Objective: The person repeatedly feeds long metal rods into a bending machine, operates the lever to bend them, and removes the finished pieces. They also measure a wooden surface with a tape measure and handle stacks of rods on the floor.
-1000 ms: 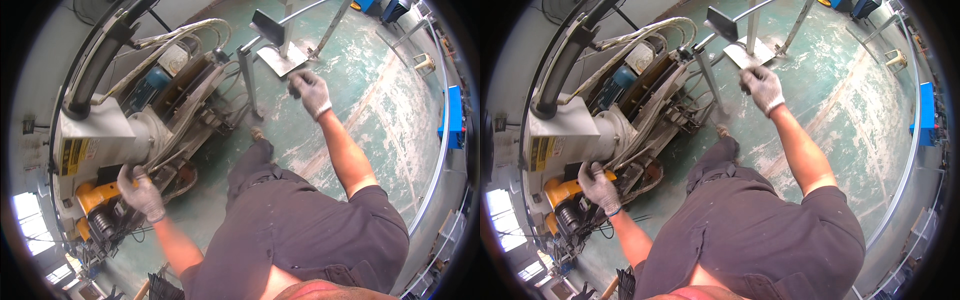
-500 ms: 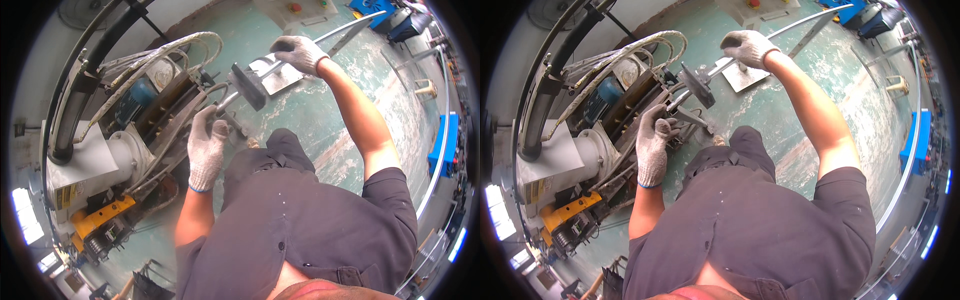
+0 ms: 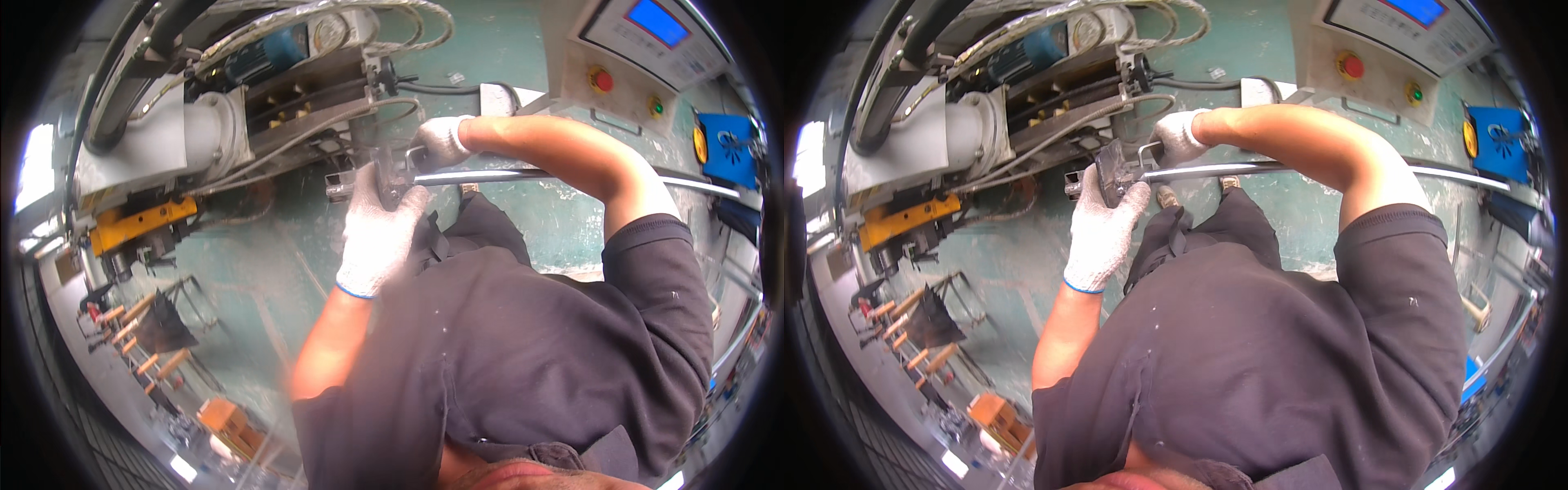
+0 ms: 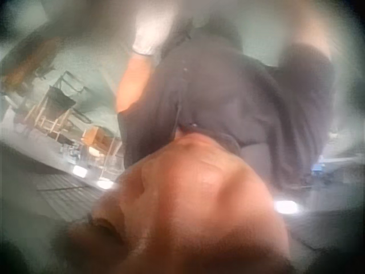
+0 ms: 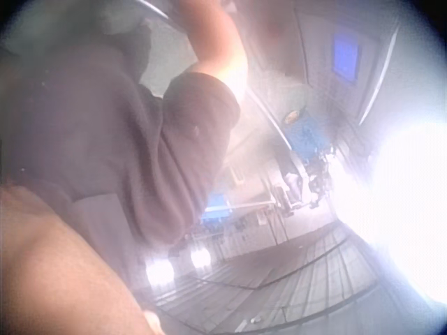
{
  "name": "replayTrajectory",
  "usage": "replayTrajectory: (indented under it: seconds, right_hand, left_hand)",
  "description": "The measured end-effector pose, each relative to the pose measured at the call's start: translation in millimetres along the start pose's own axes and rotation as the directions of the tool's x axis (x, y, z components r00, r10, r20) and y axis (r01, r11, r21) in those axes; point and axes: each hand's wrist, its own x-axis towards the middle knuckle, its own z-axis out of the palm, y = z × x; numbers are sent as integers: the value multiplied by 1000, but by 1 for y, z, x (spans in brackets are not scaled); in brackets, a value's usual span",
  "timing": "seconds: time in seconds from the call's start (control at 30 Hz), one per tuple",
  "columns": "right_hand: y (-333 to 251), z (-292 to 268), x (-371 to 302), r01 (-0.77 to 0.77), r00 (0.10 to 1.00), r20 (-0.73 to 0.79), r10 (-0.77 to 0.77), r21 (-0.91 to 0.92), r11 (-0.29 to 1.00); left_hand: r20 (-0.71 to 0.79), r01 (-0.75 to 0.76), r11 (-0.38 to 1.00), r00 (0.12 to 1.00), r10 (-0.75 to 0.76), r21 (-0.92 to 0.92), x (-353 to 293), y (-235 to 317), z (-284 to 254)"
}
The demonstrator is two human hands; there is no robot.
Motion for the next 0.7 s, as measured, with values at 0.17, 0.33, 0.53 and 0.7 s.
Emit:
replayTrajectory:
  seconds: [0.17,0.33,0.53,0.7]
  right_hand:
    - [15,38,33,212,929,-351,-121,236,948]
    - [28,48,45,366,834,-491,-252,150,918]
    - [21,50,74,504,796,-511,-324,265,822]
    - [0,53,122,855,445,-666,-599,116,506]
  left_hand:
    - [-130,53,979,988,-79,-195,-1,-7,18]
    - [-144,59,978,985,-89,-202,-1,-1,23]
    - [-158,12,984,987,-40,-175,2,-2,20]
    - [-148,37,981,987,-66,-192,4,0,18]
